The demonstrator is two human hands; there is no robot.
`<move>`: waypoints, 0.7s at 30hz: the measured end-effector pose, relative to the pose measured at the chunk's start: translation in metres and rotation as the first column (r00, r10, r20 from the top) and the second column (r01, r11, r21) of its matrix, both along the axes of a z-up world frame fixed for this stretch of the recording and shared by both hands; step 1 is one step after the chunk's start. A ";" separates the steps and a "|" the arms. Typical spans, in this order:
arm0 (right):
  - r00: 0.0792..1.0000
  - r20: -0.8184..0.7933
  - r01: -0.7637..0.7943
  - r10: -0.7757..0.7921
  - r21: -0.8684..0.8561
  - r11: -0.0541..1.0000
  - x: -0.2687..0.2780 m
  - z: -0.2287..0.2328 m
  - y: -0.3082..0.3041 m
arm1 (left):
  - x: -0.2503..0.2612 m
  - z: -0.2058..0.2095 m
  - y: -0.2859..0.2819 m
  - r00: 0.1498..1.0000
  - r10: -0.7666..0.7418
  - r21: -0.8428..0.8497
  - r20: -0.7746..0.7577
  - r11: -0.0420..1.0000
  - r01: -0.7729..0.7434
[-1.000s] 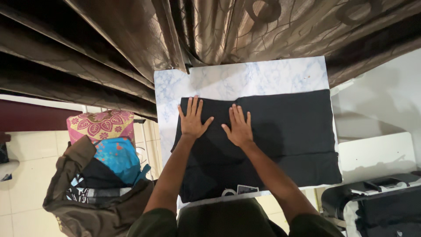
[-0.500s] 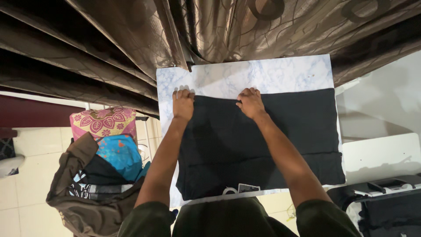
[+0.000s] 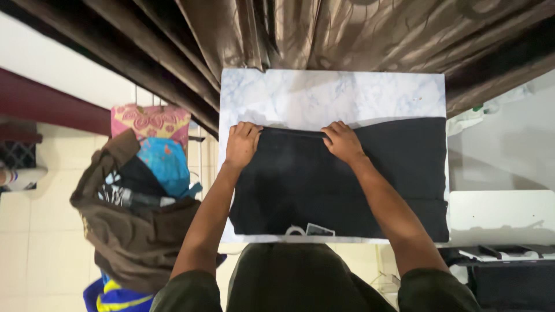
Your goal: The person picks up a shirt from a pile, spreads it out on a table, and folds it into a compact rectangle before placing it into an open suitcase.
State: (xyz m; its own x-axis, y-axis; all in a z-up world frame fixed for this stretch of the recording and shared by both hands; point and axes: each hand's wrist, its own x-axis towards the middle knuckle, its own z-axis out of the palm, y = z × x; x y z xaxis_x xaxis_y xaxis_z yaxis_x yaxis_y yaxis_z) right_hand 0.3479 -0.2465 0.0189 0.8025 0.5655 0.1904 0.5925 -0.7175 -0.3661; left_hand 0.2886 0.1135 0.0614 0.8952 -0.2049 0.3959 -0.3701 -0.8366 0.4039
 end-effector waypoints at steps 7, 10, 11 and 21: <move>0.994 0.077 -0.083 0.078 0.062 0.995 -0.073 0.006 -0.015 | -0.102 0.008 -0.026 0.996 0.093 0.002 0.017 0.996 -0.093; 0.989 0.082 -0.124 0.120 0.056 0.991 -0.098 0.007 -0.019 | -0.137 0.001 -0.037 0.987 0.159 0.020 0.038 0.987 -0.160; 0.992 0.036 -0.124 0.124 0.024 0.992 -0.107 0.006 -0.020 | -0.145 -0.004 -0.040 0.986 0.162 0.019 0.041 0.986 -0.163; 0.983 -0.086 -0.164 0.161 -0.029 0.986 -0.142 -0.015 -0.020 | -0.174 -0.061 -0.067 0.840 0.505 0.268 -0.197 0.852 -0.449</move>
